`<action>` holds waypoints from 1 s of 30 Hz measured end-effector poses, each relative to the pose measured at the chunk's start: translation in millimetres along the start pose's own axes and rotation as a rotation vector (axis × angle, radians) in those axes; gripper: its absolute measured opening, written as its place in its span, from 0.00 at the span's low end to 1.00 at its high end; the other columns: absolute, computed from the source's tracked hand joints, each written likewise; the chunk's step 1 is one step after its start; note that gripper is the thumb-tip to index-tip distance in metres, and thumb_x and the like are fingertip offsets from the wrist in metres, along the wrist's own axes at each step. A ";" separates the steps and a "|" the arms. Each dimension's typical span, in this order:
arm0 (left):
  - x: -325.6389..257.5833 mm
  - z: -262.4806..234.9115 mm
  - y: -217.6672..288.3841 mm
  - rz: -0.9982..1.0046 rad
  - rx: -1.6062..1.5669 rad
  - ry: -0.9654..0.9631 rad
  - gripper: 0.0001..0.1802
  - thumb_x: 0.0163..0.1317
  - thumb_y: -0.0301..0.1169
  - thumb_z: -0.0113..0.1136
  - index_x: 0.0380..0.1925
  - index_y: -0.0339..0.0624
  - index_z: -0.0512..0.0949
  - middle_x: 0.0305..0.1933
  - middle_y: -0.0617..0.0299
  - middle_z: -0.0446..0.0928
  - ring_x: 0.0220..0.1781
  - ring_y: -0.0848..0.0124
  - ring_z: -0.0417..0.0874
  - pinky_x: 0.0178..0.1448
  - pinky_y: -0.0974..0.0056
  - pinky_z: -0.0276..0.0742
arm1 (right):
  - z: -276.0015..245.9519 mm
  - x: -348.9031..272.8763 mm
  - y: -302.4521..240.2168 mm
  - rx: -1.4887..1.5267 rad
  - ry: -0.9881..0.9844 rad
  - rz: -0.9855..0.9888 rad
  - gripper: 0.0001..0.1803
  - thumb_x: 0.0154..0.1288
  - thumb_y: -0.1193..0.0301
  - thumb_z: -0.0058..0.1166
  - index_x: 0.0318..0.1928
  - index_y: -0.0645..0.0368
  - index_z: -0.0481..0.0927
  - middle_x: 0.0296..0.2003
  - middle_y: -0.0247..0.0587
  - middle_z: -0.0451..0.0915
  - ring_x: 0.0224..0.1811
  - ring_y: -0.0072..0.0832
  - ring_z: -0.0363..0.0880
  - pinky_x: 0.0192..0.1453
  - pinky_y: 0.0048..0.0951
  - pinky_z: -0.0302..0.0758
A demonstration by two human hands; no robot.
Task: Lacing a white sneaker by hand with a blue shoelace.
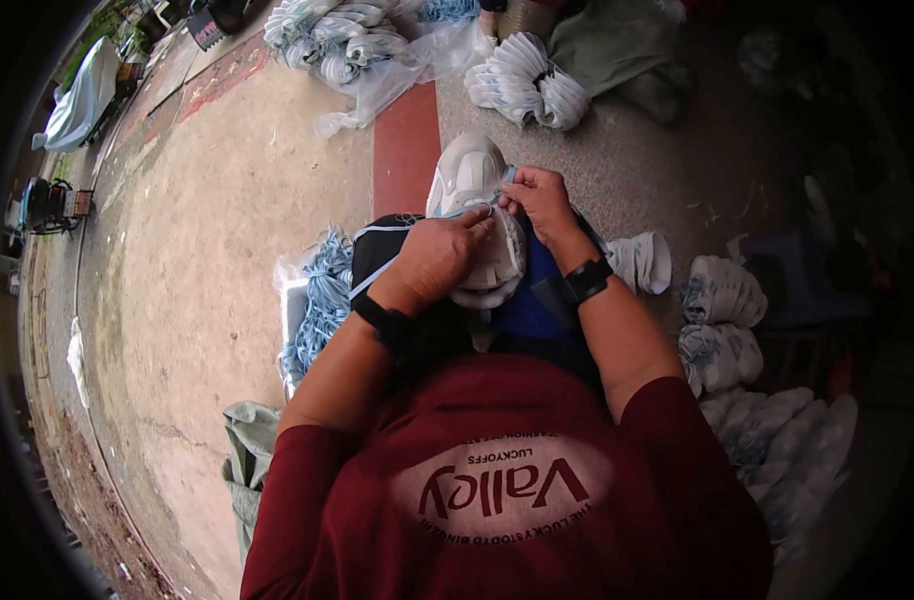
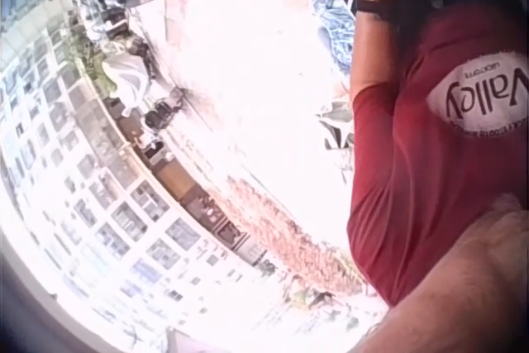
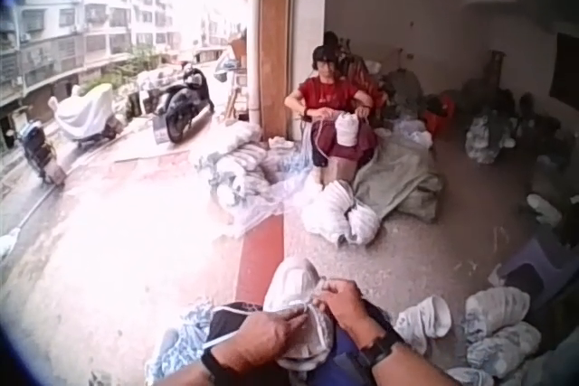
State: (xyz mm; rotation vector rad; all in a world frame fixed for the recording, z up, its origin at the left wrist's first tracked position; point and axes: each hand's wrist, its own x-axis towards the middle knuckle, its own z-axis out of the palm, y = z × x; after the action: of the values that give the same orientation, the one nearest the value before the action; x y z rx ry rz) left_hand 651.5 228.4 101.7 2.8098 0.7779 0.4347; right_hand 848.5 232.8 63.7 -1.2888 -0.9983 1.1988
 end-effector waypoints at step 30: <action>-5.4 19.6 2.7 -0.046 0.000 0.155 0.16 0.50 0.28 0.55 0.42 0.47 0.77 0.50 0.60 0.76 0.38 0.61 0.82 0.38 0.63 0.79 | 20.6 3.2 7.2 -0.862 0.212 -0.445 0.04 0.47 0.75 0.56 0.22 0.63 0.76 0.19 0.47 0.76 0.24 0.41 0.76 0.30 0.37 0.72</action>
State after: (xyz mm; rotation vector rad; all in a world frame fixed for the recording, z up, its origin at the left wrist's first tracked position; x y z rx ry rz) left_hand 654.8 221.2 82.8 2.7773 0.8708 0.6503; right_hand 828.1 238.5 57.6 -1.6647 -1.6160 0.2558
